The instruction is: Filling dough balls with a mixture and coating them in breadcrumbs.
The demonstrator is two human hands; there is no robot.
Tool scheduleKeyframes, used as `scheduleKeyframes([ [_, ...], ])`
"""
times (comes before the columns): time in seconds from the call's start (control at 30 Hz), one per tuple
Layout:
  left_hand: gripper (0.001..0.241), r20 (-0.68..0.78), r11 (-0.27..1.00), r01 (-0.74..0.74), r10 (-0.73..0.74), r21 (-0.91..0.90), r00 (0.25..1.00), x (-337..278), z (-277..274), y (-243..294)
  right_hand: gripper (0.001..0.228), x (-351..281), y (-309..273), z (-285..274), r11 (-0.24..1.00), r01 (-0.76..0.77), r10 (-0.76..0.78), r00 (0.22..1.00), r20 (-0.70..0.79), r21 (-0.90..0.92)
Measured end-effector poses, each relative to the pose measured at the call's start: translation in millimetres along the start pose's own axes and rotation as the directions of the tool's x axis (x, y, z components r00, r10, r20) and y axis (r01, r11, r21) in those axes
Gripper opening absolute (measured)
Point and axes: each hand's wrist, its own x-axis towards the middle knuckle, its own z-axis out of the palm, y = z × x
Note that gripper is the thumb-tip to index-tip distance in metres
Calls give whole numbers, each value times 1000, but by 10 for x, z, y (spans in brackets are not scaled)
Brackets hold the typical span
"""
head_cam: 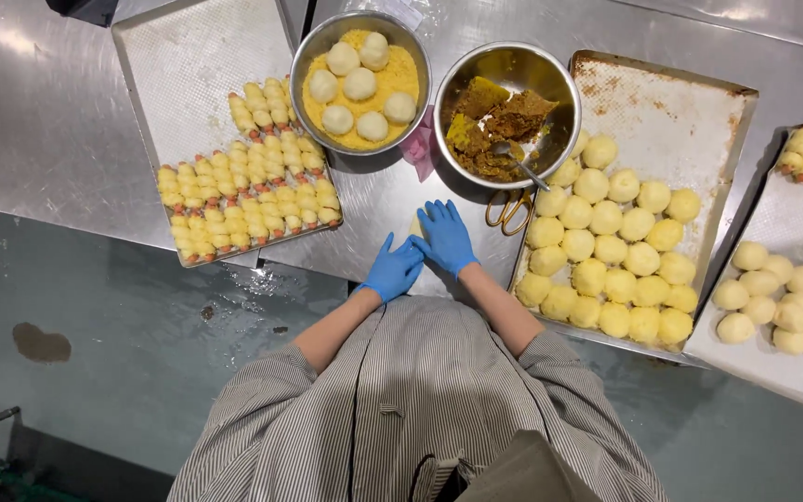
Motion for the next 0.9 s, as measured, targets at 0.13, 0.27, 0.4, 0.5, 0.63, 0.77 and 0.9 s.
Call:
scheduleKeyframes([
  [0.13, 23, 36, 917, 367, -366, -154, 930, 137, -177, 144, 74, -55, 2, 121, 984, 71, -34, 975, -221, 165],
  [0.27, 26, -139, 906, 337, -380, -255, 915, 328, -63, 161, 75, -128, -60, -12, 980, 117, -73, 962, -263, 159],
  [0.4, 65, -218, 951, 51, -122, -306, 968, 634, 202, -59, 76, -67, -50, -38, 990, 43, -14, 977, -214, 133],
  [0.5, 75, -45, 988, 55, -62, -142, 997, 602, 97, -22, 73, -104, 22, -53, 982, 74, -34, 974, -224, 174],
  [0.63, 74, 45, 999, 51, -50, -19, 998, 590, 19, -41, 70, -188, 75, 7, 912, 197, -88, 951, -297, 360],
  [0.77, 75, 76, 992, 60, -69, 116, 995, 641, -17, -31, 71, -142, 55, -42, 960, 138, -70, 961, -269, 244],
  [0.9, 76, 91, 979, 43, -61, 197, 994, 701, -75, -16, 69, -146, 120, -146, 963, 71, -20, 980, -197, 259],
])
